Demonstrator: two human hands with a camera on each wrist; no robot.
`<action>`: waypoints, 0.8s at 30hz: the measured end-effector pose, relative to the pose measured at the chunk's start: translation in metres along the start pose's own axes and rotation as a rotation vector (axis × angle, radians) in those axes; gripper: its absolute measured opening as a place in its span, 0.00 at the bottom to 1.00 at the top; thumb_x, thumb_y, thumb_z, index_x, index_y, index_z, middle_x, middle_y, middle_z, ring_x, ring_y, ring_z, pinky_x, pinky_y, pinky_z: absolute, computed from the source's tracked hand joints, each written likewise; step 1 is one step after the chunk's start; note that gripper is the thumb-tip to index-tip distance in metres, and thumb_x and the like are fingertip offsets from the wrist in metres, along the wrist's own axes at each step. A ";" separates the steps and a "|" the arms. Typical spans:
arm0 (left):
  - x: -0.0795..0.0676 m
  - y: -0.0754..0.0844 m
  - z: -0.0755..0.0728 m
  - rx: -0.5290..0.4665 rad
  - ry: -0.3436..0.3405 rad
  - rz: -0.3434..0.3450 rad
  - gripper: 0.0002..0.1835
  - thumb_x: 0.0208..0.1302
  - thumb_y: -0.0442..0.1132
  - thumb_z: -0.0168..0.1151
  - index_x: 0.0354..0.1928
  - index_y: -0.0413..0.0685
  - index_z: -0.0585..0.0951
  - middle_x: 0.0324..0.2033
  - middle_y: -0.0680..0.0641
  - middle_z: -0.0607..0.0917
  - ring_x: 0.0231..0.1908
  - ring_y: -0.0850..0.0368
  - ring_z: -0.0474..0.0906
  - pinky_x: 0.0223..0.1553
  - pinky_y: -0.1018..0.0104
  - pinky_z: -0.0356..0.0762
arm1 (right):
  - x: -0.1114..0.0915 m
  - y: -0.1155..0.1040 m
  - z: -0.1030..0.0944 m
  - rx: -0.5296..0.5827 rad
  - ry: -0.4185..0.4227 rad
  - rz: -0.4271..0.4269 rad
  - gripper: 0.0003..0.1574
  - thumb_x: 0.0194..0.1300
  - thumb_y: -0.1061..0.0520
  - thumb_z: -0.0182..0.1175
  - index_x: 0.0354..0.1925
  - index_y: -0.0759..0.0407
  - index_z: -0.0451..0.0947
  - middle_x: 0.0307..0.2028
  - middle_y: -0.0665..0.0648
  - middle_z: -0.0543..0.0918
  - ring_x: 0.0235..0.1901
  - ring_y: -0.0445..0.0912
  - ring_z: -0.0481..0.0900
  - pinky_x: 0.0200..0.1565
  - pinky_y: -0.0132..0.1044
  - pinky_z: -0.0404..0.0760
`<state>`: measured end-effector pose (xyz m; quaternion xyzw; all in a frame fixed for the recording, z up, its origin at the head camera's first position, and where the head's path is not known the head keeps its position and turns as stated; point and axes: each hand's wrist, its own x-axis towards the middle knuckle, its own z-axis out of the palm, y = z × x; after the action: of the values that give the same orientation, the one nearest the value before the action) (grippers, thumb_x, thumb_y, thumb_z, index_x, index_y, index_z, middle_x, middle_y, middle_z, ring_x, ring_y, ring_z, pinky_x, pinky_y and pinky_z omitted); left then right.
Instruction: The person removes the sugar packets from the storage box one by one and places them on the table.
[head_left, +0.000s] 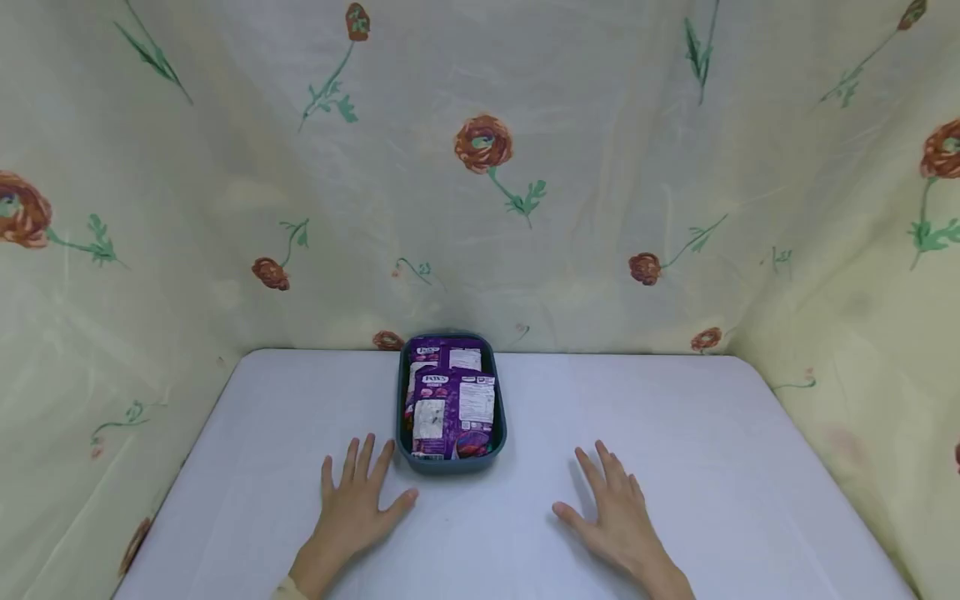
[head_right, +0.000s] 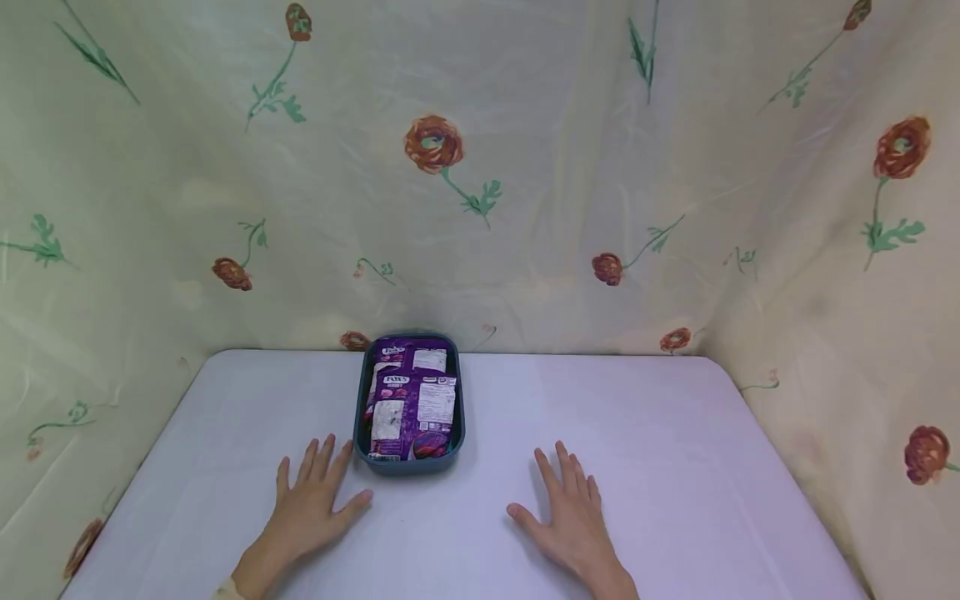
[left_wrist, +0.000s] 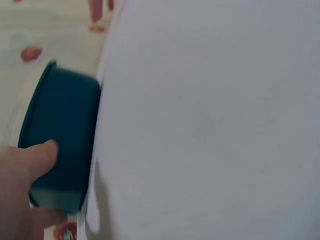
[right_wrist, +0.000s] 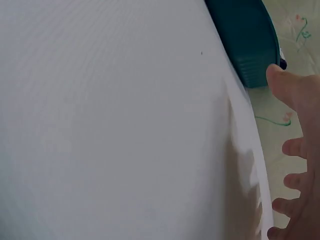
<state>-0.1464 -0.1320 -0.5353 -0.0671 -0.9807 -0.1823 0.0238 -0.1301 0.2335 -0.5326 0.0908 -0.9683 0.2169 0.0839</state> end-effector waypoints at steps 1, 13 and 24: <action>0.003 -0.001 0.000 -0.047 -0.013 -0.018 0.40 0.63 0.64 0.48 0.71 0.49 0.61 0.71 0.37 0.57 0.72 0.35 0.46 0.65 0.28 0.36 | 0.001 0.000 0.001 0.035 -0.007 0.008 0.49 0.59 0.34 0.58 0.70 0.54 0.57 0.71 0.67 0.53 0.67 0.69 0.54 0.60 0.72 0.55; 0.046 0.020 0.015 -0.993 0.122 -0.228 0.31 0.72 0.59 0.36 0.73 0.56 0.54 0.73 0.44 0.56 0.72 0.42 0.49 0.69 0.39 0.48 | 0.018 -0.021 0.015 0.429 -0.005 0.081 0.30 0.69 0.50 0.53 0.65 0.55 0.61 0.69 0.63 0.54 0.65 0.63 0.62 0.59 0.61 0.70; 0.054 0.033 0.028 -1.096 0.256 -0.240 0.32 0.70 0.54 0.46 0.73 0.57 0.55 0.73 0.45 0.56 0.73 0.43 0.48 0.69 0.38 0.47 | 0.034 -0.038 0.023 0.506 0.033 0.072 0.25 0.68 0.56 0.53 0.62 0.53 0.65 0.63 0.53 0.67 0.63 0.50 0.68 0.54 0.44 0.78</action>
<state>-0.1962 -0.0845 -0.5457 0.0649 -0.7330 -0.6719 0.0833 -0.1576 0.1851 -0.5312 0.0710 -0.8844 0.4565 0.0663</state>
